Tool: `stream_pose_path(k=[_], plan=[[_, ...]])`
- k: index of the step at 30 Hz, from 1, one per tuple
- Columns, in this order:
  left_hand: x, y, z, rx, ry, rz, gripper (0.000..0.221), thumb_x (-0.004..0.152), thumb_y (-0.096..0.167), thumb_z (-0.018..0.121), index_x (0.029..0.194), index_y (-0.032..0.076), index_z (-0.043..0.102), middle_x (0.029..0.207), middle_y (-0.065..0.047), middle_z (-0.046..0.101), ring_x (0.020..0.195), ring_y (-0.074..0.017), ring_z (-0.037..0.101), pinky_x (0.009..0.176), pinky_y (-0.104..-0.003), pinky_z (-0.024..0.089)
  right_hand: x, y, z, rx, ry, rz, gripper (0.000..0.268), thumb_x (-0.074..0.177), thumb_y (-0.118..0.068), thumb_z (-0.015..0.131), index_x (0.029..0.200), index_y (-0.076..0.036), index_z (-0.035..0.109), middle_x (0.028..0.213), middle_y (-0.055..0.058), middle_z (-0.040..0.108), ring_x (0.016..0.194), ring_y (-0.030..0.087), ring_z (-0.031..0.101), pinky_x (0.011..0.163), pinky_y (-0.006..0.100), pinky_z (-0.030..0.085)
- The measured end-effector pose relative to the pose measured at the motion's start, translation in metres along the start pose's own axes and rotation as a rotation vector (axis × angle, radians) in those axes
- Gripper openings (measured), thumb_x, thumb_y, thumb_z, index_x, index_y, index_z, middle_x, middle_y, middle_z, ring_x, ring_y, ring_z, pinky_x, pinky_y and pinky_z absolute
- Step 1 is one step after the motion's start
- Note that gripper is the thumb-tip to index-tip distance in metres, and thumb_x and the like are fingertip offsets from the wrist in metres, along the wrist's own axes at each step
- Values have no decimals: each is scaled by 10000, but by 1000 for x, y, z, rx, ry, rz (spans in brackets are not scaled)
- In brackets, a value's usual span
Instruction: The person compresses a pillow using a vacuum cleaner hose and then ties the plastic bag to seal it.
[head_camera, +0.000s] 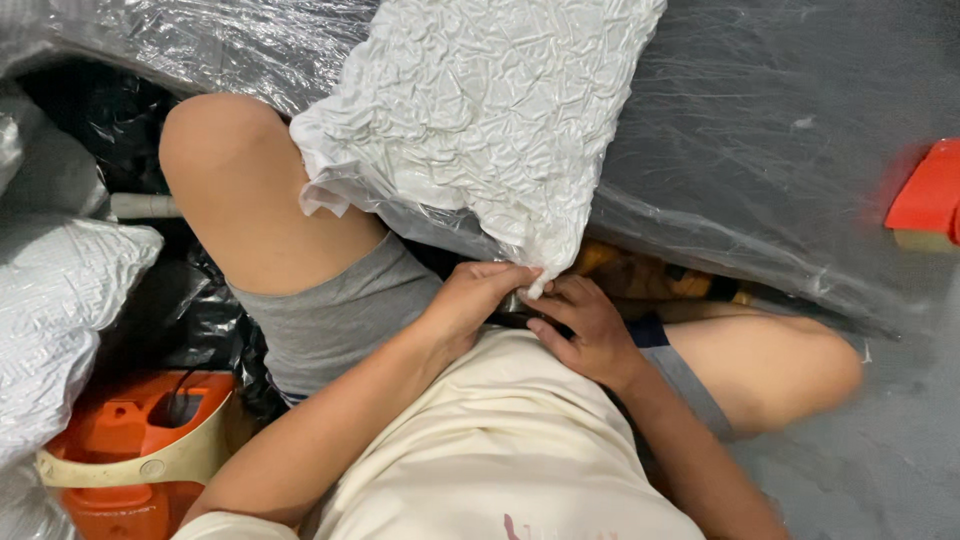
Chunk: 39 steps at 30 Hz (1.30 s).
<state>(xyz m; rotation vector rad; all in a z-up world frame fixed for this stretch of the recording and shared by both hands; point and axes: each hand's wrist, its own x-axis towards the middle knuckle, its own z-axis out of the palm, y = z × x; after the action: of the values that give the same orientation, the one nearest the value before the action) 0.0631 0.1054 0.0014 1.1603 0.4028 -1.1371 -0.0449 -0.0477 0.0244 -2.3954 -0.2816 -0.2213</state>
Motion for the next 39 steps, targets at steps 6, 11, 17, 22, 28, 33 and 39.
stream_pose_path(k=[6,11,17,22,28,33,39], plan=[[14,-12,-5,-45,-26,3,140,779,175,822,854,58,802,699,-120,728,632,-179,717,614,-282,588,-7,-5,18,465,38,414,233,986,-135,667,1176,-59,778,1075,164,707,1043,338,693,895,499,540],[15,-14,-7,-35,-40,20,78,754,119,796,768,44,782,633,-127,692,584,-164,689,569,-278,588,-6,-8,23,960,115,1047,129,844,-22,763,970,4,770,945,86,761,922,220,716,895,420,554],[10,-6,-2,70,27,41,172,691,161,828,828,57,817,647,-67,679,614,-120,604,595,-247,530,-12,26,38,1632,155,1259,251,910,-269,629,985,-67,759,966,97,748,895,250,724,865,408,551],[13,-11,-3,133,59,92,211,683,223,873,861,112,842,708,-47,730,693,-105,638,651,-265,555,-34,39,42,722,297,1103,186,891,-84,699,1063,-15,702,904,126,712,905,226,685,890,393,555],[19,-13,-7,239,74,123,216,695,287,874,846,135,843,719,-41,739,718,-123,641,666,-245,517,-18,-5,20,930,340,856,273,976,-171,661,1147,32,596,940,214,735,864,263,753,815,352,615],[30,-25,-11,310,80,172,208,708,300,868,857,157,844,731,-29,741,742,-124,651,680,-266,523,-8,-7,26,903,331,920,250,952,-137,739,1096,19,607,903,168,748,811,216,760,760,284,611],[17,-11,-14,276,8,175,124,713,215,824,785,116,808,617,-59,713,534,-114,637,536,-228,521,3,-15,23,1007,372,955,228,919,-74,762,1047,9,592,857,174,749,782,225,767,731,276,609]])
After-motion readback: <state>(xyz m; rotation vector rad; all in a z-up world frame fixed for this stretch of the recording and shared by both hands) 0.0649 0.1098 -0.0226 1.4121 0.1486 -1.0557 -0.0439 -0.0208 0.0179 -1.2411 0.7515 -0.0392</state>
